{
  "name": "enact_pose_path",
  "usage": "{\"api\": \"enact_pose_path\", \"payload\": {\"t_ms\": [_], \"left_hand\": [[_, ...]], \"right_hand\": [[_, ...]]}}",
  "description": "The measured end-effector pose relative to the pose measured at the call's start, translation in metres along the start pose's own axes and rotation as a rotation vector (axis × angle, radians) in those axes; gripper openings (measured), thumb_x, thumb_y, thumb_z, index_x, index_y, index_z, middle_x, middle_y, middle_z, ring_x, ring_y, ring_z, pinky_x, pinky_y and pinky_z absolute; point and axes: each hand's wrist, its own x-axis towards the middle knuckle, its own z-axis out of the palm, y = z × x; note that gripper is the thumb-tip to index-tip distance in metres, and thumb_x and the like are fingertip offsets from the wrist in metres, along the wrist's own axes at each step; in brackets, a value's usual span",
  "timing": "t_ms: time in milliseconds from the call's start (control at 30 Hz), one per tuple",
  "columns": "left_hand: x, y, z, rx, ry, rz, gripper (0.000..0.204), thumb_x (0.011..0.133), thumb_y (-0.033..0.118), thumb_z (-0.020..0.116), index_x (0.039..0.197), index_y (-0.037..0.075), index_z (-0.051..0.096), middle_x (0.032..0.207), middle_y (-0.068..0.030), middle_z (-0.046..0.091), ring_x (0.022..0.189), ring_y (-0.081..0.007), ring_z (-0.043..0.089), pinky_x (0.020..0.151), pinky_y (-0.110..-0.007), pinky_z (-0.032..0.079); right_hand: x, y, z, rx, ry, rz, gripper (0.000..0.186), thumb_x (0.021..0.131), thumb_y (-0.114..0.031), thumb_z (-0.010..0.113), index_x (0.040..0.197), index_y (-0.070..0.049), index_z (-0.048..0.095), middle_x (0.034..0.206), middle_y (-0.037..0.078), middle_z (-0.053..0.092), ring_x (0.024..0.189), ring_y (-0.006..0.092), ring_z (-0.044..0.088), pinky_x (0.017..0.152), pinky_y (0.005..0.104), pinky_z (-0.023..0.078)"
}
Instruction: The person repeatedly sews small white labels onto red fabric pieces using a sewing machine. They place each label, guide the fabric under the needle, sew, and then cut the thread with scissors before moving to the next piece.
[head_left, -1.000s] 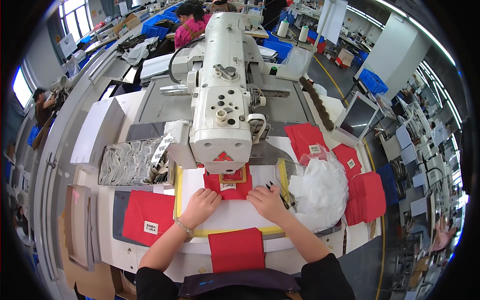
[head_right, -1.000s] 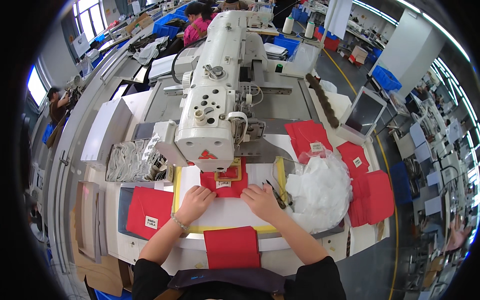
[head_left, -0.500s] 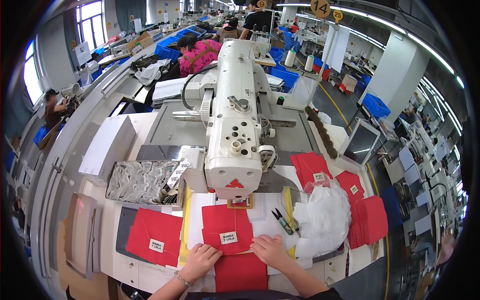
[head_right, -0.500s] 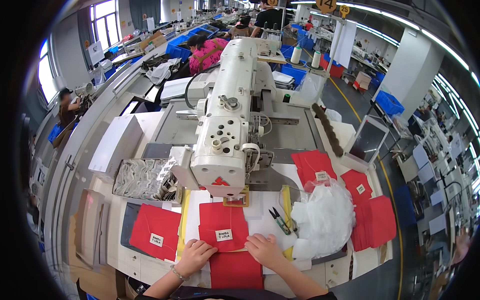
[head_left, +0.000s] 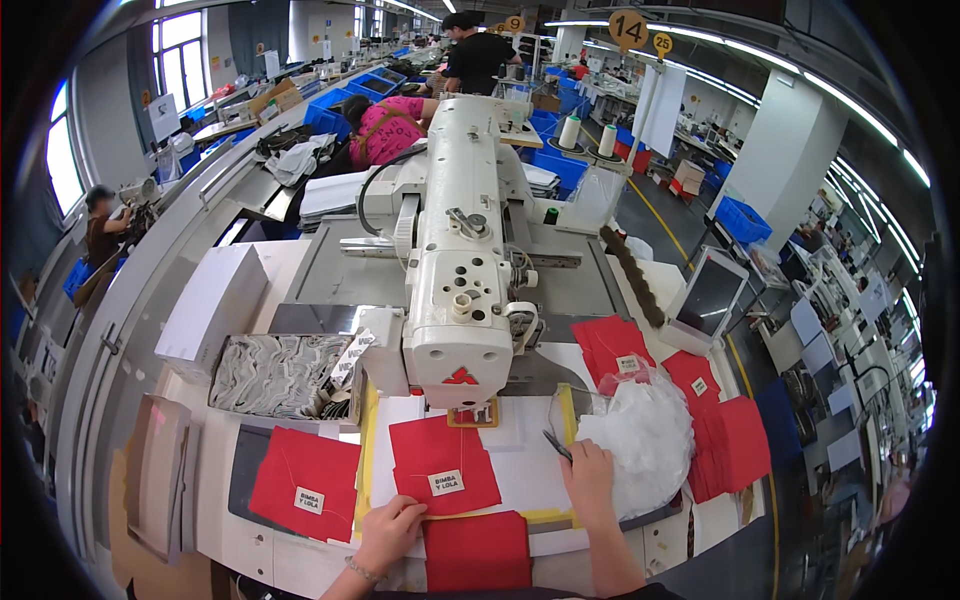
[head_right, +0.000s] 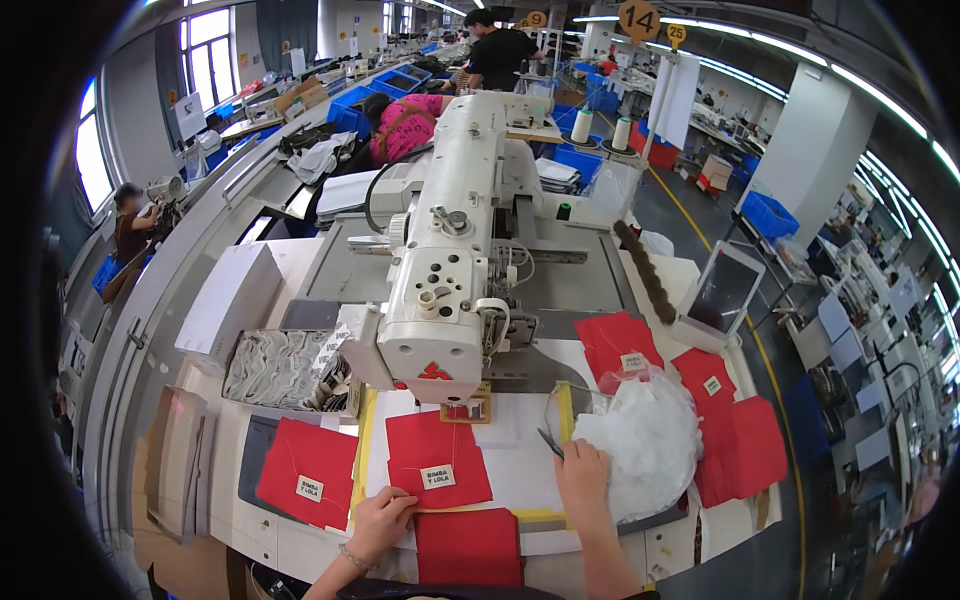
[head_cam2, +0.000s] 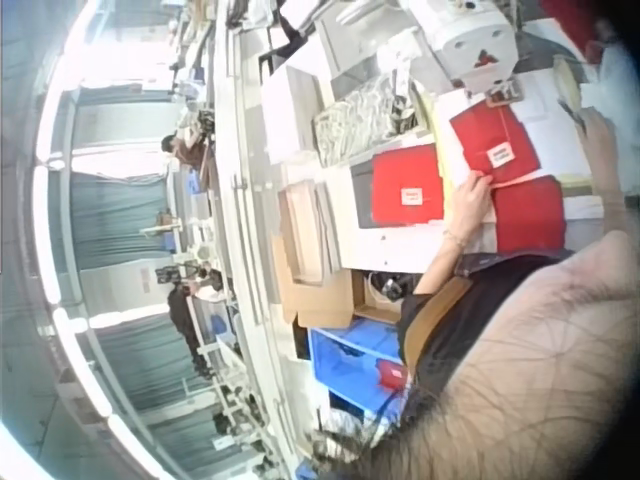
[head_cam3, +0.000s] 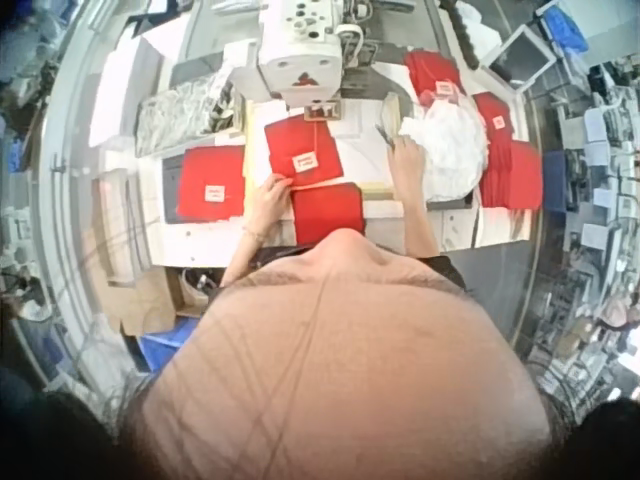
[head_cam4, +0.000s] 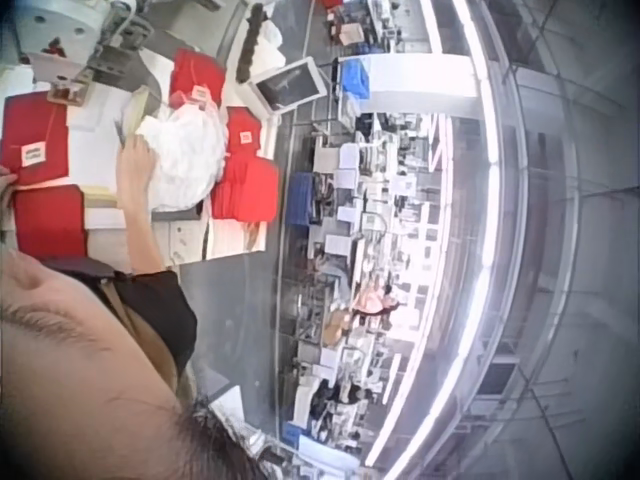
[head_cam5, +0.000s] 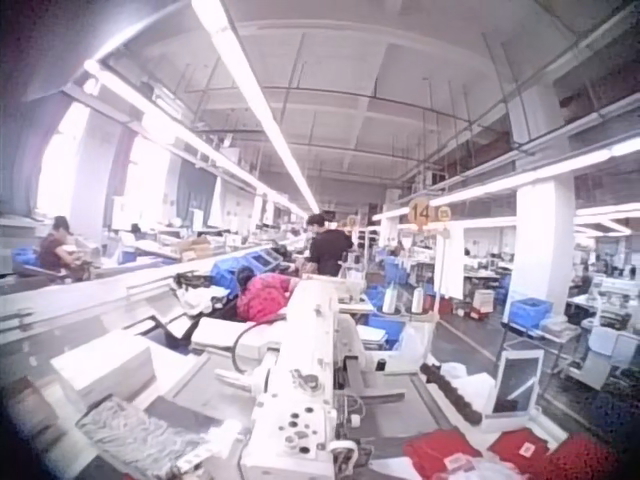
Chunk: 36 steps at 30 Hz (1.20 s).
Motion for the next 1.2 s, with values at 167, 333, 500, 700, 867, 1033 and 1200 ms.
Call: {"api": "enact_pose_path", "payload": {"t_ms": [167, 333, 500, 700, 867, 1033, 1200], "left_hand": [[-0.001, 0.006, -0.005, -0.328, 0.091, -0.146, 0.013, 0.077, -0.001, 0.073, 0.088, 0.004, 0.072, 0.103, -0.0098, 0.071, 0.073, -0.0183, 0.069, 0.059, -0.029, 0.055], [-0.004, 0.008, 0.011, -0.423, 0.069, -0.025, 0.018, 0.075, -0.002, 0.073, 0.091, 0.005, 0.072, 0.103, -0.0099, 0.072, 0.074, -0.0213, 0.07, 0.06, -0.028, 0.055], [-0.006, 0.01, 0.018, -0.195, 0.002, 0.309, 0.022, 0.073, 0.001, 0.068, 0.095, 0.007, 0.071, 0.098, -0.0051, 0.072, 0.07, -0.0206, 0.068, 0.06, -0.031, 0.054], [-0.016, 0.017, 0.001, -0.111, -0.053, 0.349, 0.034, 0.073, 0.003, 0.063, 0.106, 0.006, 0.068, 0.102, -0.0057, 0.07, 0.066, -0.0175, 0.062, 0.059, -0.03, 0.052], [-0.016, 0.016, -0.004, -0.102, -0.035, 0.366, 0.036, 0.072, 0.003, 0.063, 0.107, 0.004, 0.068, 0.102, -0.0072, 0.07, 0.064, -0.0164, 0.061, 0.058, -0.029, 0.051], [-0.017, 0.016, -0.009, -0.115, -0.006, 0.341, 0.035, 0.071, 0.003, 0.063, 0.106, 0.005, 0.069, 0.101, -0.0066, 0.071, 0.062, -0.0152, 0.06, 0.057, -0.029, 0.049], [-0.011, 0.02, -0.013, -0.144, 0.036, 0.345, 0.032, 0.066, -0.003, 0.066, 0.097, 0.005, 0.071, 0.094, -0.0077, 0.073, 0.056, -0.0157, 0.06, 0.052, -0.028, 0.049]], "right_hand": [[0.003, -0.002, -0.015, 0.115, 0.171, -0.023, 0.022, 0.081, -0.008, 0.068, 0.099, -0.004, 0.055, 0.086, 0.014, 0.061, 0.081, 0.0348, 0.058, 0.074, 0.0463, 0.044], [-0.004, -0.015, -0.009, 0.301, 0.045, 0.114, 0.021, 0.088, -0.009, 0.061, 0.106, -0.003, 0.052, 0.086, 0.02, 0.063, 0.078, 0.0424, 0.061, 0.066, 0.0493, 0.048], [0.012, -0.046, -0.023, 0.307, -0.084, 0.052, 0.021, 0.091, -0.02, 0.063, 0.106, -0.008, 0.057, 0.085, 0.014, 0.063, 0.069, 0.0365, 0.062, 0.06, 0.044, 0.049], [0.043, -0.052, -0.02, 0.114, 0.0, -0.497, 0.029, 0.084, -0.032, 0.071, 0.107, -0.014, 0.066, 0.074, 0.003, 0.054, 0.052, 0.0208, 0.057, 0.05, 0.0324, 0.045], [0.063, -0.057, 0.007, 0.05, -0.017, -0.731, 0.03, 0.082, -0.024, 0.069, 0.11, -0.013, 0.066, 0.079, 0.0, 0.053, 0.055, 0.0159, 0.057, 0.053, 0.0313, 0.045], [0.072, -0.069, 0.013, 0.044, -0.064, -0.823, 0.035, 0.077, -0.014, 0.062, 0.112, -0.012, 0.065, 0.081, -0.001, 0.054, 0.061, 0.0143, 0.059, 0.059, 0.0308, 0.047], [0.074, -0.077, 0.02, 0.066, -0.092, -0.84, 0.035, 0.076, -0.014, 0.061, 0.111, -0.011, 0.063, 0.083, -0.001, 0.056, 0.064, 0.0132, 0.061, 0.061, 0.0302, 0.049]]}}
